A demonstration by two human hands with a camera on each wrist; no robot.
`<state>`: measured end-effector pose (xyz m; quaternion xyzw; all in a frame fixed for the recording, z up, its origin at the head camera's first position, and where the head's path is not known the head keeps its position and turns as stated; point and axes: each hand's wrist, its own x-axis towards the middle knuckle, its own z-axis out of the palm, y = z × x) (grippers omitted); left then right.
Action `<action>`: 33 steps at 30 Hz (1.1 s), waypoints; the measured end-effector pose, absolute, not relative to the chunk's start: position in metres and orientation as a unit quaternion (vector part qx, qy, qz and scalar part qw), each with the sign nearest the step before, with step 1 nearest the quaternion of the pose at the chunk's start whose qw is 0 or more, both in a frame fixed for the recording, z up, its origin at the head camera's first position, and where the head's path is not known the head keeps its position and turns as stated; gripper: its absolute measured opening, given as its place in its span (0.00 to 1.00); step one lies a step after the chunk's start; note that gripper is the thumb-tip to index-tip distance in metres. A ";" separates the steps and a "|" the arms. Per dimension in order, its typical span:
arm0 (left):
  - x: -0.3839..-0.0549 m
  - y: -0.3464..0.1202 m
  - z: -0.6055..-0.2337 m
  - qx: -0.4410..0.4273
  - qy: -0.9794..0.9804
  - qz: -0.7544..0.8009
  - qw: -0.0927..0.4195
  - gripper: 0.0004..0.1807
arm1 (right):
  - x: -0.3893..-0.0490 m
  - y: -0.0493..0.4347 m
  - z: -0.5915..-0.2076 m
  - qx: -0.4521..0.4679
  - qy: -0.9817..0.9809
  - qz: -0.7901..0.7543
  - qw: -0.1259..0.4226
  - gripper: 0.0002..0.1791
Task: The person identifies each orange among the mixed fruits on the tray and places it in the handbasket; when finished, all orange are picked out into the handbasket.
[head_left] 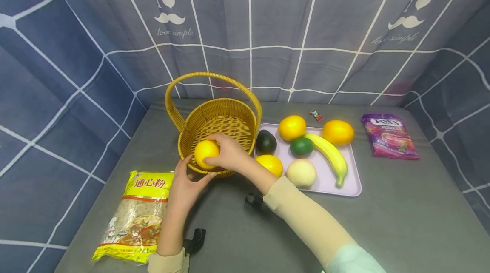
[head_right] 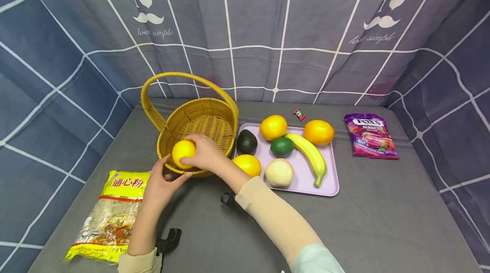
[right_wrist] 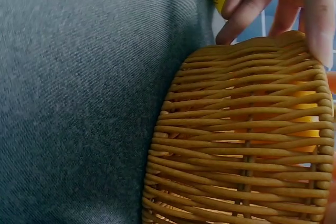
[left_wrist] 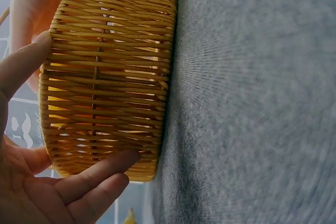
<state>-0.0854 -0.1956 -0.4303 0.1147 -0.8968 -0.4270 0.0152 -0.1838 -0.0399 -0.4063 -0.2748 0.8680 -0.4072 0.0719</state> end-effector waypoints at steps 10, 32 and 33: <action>-0.085 -0.196 -0.429 0.114 -0.900 -0.421 0.018 0.55 | -0.184 -0.042 -0.407 -0.299 0.878 -0.366 0.081 0.35; -0.084 -0.194 -0.429 0.111 -0.900 -0.420 0.023 0.57 | -0.175 -0.033 -0.408 -0.313 0.880 -0.358 0.017 0.34; -0.084 -0.194 -0.429 0.111 -0.900 -0.421 0.024 0.57 | -0.173 -0.031 -0.408 -0.313 0.876 -0.366 0.014 0.34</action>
